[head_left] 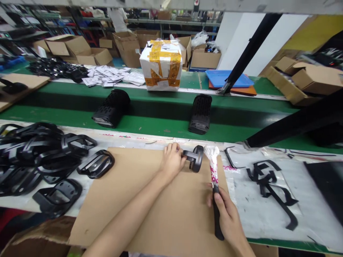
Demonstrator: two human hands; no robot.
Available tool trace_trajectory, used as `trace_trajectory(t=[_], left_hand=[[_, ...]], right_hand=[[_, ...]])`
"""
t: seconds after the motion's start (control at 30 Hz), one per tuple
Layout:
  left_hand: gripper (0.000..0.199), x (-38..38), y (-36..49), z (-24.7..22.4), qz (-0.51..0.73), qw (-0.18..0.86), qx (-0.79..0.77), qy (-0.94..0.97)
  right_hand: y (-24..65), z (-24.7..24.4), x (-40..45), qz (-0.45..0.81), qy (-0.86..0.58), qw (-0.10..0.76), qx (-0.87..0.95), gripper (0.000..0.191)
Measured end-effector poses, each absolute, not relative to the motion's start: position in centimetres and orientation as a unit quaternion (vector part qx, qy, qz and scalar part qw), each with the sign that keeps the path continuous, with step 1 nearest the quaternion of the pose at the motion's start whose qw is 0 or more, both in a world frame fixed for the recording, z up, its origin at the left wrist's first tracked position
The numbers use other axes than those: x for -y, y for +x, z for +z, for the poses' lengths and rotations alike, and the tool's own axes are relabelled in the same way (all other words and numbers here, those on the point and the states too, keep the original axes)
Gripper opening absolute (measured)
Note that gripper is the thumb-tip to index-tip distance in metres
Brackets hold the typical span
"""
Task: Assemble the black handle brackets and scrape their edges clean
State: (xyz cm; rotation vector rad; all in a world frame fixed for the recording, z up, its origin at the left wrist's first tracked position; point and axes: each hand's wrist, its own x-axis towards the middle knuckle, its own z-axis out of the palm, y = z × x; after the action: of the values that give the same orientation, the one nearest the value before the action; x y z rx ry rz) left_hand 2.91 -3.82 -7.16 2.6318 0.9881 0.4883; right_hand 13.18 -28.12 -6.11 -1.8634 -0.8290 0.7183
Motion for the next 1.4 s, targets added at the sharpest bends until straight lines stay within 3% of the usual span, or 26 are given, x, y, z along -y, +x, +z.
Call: trace_trajectory(t=[0.17,0.57,0.9,1.07,1.17,1.27,1.4], left_hand=[[0.016,3.5,3.3,-6.9,0.208,0.155,-0.321,0.911],[0.031,2.6,4.0,-7.6,0.211,0.104,-0.301,0.924],[0.019,0.7,9.3,-6.4,0.151,0.174,-0.291,0.929],[0.018,0.1,9.0,-6.0,0.196,0.181,-0.316,0.911],[0.023,0.6,6.6,-5.2,0.232,0.249,-0.337,0.878],[0.031,1.9,3.0,-3.5,0.139,0.359,-0.369,0.846],[0.036,4.3,-0.9,-0.8,-0.044,0.385,-0.386,0.837]], right_hand=[[12.5,-7.2,29.0,0.266,-0.77,0.464,0.347,0.038],[11.4,-9.6,29.7,0.237,-0.809,0.451,0.292,0.055],[13.5,-8.7,28.3,0.233,-0.792,0.465,0.32,0.049],[14.6,-7.8,27.2,0.251,-0.767,0.489,0.331,0.042],[15.0,-7.7,27.2,0.266,-0.764,0.487,0.33,0.049],[15.4,-6.8,27.0,0.311,-0.729,0.509,0.336,0.05],[14.9,-3.8,26.5,0.408,-0.655,0.56,0.301,0.039]])
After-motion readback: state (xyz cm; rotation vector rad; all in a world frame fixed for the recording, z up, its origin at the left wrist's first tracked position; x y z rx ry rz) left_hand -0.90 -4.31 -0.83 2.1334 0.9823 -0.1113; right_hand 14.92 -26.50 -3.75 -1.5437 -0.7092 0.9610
